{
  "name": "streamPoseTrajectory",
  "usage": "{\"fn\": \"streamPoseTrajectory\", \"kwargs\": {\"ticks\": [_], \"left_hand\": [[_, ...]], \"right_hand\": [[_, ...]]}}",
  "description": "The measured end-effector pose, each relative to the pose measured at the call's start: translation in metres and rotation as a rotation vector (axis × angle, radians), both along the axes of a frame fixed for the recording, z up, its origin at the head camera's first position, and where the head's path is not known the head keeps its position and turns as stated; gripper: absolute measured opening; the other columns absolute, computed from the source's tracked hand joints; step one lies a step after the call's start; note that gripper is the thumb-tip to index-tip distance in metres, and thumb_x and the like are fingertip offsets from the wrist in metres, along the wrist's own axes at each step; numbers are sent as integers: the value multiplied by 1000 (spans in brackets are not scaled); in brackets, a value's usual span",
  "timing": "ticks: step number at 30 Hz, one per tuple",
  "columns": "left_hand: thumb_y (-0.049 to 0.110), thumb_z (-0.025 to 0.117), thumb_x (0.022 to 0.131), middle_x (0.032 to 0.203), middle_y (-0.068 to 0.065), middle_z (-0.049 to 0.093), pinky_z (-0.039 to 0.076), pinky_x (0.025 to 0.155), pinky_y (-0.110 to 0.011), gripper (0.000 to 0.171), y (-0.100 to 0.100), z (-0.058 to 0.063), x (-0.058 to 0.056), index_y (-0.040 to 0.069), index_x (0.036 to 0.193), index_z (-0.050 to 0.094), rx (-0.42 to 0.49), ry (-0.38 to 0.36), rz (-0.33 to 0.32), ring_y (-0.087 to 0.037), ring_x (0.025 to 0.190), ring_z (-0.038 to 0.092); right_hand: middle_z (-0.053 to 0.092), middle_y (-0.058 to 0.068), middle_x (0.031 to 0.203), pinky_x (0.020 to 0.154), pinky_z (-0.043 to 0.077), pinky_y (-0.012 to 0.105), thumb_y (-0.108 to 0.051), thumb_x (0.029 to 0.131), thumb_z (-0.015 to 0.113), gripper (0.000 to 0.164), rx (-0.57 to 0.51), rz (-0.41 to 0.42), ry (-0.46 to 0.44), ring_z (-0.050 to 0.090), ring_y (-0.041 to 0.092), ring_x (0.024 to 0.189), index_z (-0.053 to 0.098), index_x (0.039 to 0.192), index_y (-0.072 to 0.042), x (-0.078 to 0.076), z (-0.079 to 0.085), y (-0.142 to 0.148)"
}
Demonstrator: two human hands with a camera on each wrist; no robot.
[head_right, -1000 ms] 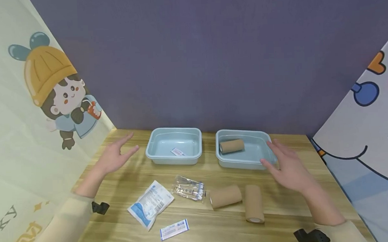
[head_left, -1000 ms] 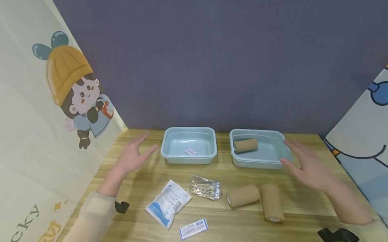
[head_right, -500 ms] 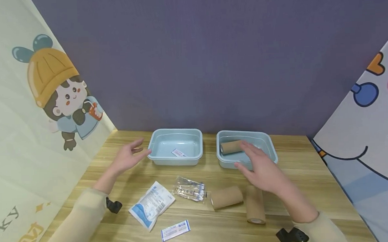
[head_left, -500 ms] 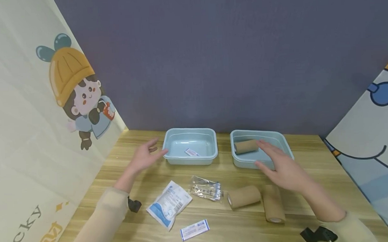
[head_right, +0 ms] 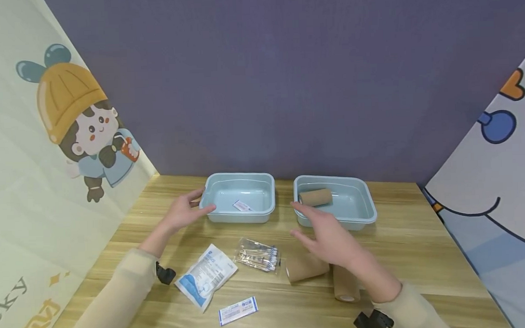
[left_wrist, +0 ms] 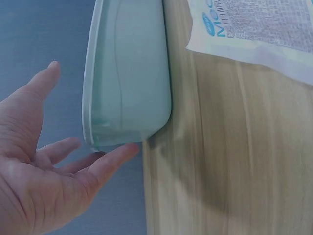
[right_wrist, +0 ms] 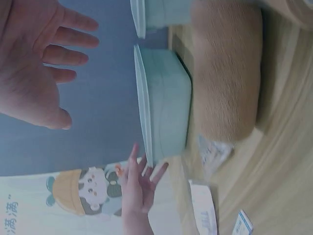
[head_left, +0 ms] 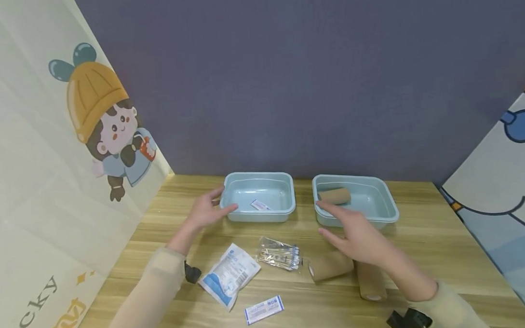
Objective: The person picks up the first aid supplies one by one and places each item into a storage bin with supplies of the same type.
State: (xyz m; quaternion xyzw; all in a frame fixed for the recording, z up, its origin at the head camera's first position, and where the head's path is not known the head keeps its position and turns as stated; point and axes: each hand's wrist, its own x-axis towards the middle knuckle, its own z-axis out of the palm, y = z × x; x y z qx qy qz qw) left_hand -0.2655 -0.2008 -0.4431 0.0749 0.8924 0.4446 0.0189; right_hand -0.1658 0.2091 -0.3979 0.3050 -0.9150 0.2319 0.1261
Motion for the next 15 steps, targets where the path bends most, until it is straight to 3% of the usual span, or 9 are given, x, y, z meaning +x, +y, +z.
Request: {"fn": "streamPoseTrajectory", "kwargs": {"ticks": [15], "left_hand": [[40, 86, 89, 166, -27, 41, 56, 108, -48, 97, 7, -4, 1, -1, 162, 37, -40, -21, 23, -49, 138, 58]], "right_hand": [[64, 17, 150, 115, 52, 53, -31, 101, 74, 61, 54, 84, -148, 63, 37, 137, 55, 151, -1, 4, -31, -45]]}}
